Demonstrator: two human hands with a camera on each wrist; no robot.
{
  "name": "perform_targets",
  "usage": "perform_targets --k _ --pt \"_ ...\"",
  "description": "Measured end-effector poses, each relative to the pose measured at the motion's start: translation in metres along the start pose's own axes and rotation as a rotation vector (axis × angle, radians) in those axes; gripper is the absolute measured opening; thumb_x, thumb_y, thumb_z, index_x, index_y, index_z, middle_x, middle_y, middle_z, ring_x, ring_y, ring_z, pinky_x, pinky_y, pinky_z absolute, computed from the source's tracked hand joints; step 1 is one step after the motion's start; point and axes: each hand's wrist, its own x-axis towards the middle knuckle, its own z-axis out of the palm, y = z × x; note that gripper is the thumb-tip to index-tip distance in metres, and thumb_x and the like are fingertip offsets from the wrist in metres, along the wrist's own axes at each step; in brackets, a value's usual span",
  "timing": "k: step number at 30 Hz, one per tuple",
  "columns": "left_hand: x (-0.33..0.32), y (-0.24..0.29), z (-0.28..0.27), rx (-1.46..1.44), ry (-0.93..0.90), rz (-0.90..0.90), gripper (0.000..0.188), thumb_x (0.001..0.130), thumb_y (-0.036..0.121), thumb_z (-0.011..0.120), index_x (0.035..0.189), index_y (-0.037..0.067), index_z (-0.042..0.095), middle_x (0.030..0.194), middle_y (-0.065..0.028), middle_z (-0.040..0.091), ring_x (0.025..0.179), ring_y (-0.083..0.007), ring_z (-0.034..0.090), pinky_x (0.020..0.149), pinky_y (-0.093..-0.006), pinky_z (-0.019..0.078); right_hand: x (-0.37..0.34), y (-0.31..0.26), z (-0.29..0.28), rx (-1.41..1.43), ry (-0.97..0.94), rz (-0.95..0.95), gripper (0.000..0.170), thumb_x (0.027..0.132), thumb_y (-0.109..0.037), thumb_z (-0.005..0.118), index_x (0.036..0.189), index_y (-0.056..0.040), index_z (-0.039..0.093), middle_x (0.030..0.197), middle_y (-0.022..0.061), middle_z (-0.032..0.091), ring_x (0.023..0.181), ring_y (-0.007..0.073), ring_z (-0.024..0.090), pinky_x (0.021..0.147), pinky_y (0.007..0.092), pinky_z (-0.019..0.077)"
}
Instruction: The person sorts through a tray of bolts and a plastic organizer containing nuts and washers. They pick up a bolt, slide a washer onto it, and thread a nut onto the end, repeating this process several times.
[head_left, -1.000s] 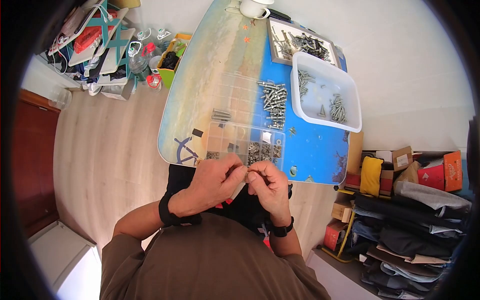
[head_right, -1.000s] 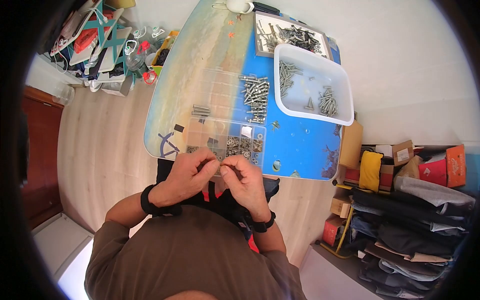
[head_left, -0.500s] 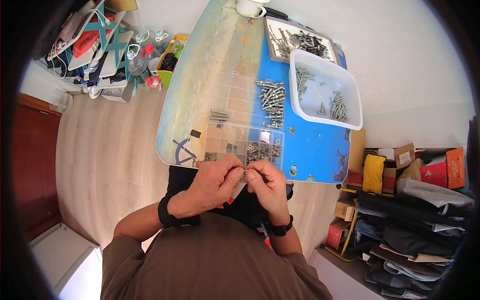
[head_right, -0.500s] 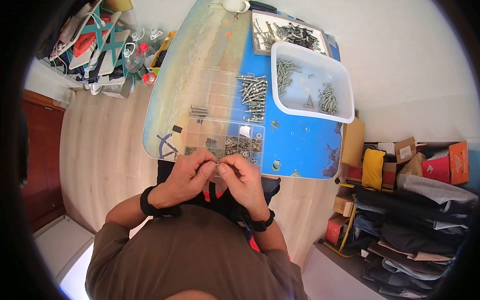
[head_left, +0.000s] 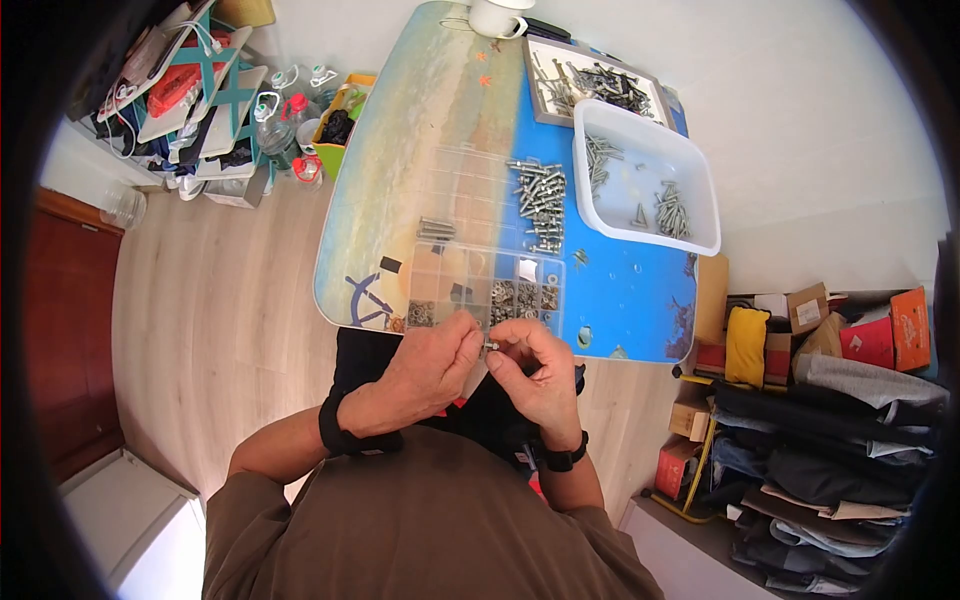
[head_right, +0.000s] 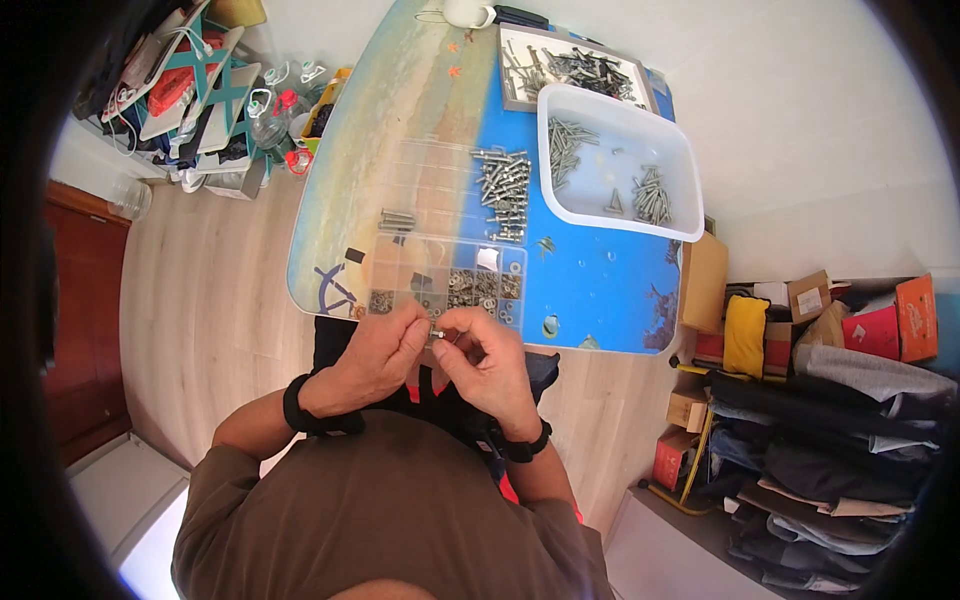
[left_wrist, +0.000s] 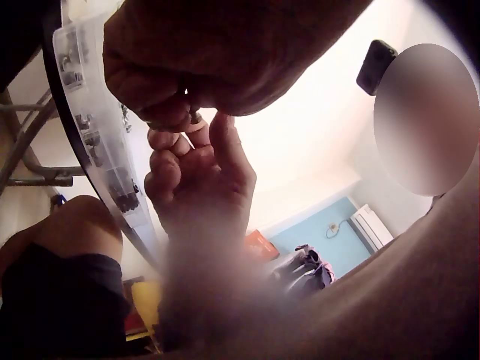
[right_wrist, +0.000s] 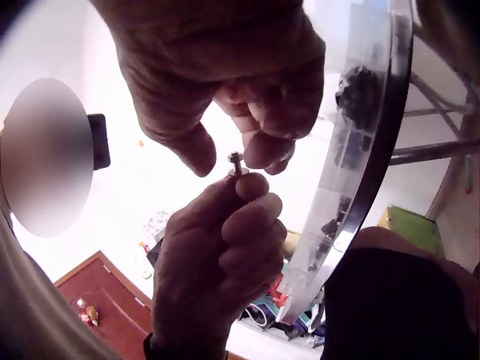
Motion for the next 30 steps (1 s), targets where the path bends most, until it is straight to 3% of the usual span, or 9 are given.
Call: perform_targets --k 2,9,11,18,20,23,30 --pt "0.000 0.003 0.002 -0.027 0.016 0.013 0.018 0.100 0.016 0.051 0.089 0.001 0.049 0.067 -0.0230 0.054 0.065 -0.0444 0.058 0.056 -0.0484 0.0428 0.001 -0.003 -0.002 0.020 0.004 0.032 0.020 0.089 -0.004 0.069 0.107 -0.0005 0.062 0.080 0.0026 0.064 0.066 0.0034 0.056 0.055 0.0205 0.0440" --pt "-0.001 0.001 0.002 -0.019 0.000 0.018 0.018 0.099 0.015 0.050 0.089 0.000 0.048 0.072 -0.0237 0.054 0.067 -0.0453 0.057 0.057 -0.0491 0.0423 -0.005 0.005 0.000 0.057 -0.018 0.081 0.021 0.088 -0.005 0.071 0.106 -0.0005 0.062 0.079 0.0029 0.064 0.065 0.0044 0.057 0.054 0.0213 0.0450" --pt "-0.002 0.003 0.001 -0.062 -0.019 -0.059 0.019 0.099 0.015 0.050 0.088 0.000 0.048 0.073 -0.0239 0.054 0.067 -0.0457 0.057 0.057 -0.0495 0.0420 -0.004 0.002 0.002 0.028 0.032 0.036 0.020 0.088 -0.005 0.071 0.106 -0.0009 0.062 0.079 0.0031 0.064 0.063 0.0051 0.058 0.053 0.0213 0.0448" --pt "-0.002 -0.001 0.003 -0.035 -0.005 -0.017 0.019 0.098 0.015 0.050 0.087 0.000 0.048 0.073 -0.0245 0.055 0.068 -0.0454 0.058 0.057 -0.0496 0.0423 -0.006 -0.001 0.002 -0.008 0.005 0.021 0.017 0.091 -0.009 0.070 0.105 -0.0014 0.063 0.080 -0.0001 0.064 0.062 0.0039 0.057 0.056 0.0193 0.0450" --pt "-0.003 -0.004 0.004 -0.067 0.003 -0.040 0.022 0.101 0.016 0.047 0.088 -0.001 0.050 0.065 -0.0201 0.051 0.056 -0.0332 0.055 0.053 -0.0406 0.0411 -0.003 -0.009 0.004 -0.003 0.037 0.008 0.021 0.087 -0.006 0.071 0.106 -0.0020 0.062 0.076 0.0035 0.064 0.065 0.0068 0.060 0.054 0.0225 0.0460" --pt "-0.002 -0.001 0.002 -0.006 0.032 0.023 0.021 0.101 0.015 0.047 0.088 -0.002 0.050 0.065 -0.0207 0.051 0.056 -0.0328 0.055 0.054 -0.0408 0.0412 -0.002 0.008 0.000 -0.163 -0.024 0.024 0.021 0.087 -0.005 0.071 0.105 -0.0024 0.062 0.075 0.0039 0.064 0.063 0.0068 0.059 0.053 0.0224 0.0453" --pt "-0.001 0.004 -0.001 -0.015 0.024 -0.021 0.023 0.101 0.015 0.046 0.086 -0.003 0.050 0.064 -0.0198 0.050 0.055 -0.0312 0.052 0.054 -0.0398 0.0409 -0.001 -0.008 0.002 -0.036 0.024 0.007 0.016 0.088 -0.003 0.070 0.102 -0.0018 0.063 0.075 0.0045 0.065 0.060 0.0082 0.058 0.053 0.0236 0.0460"
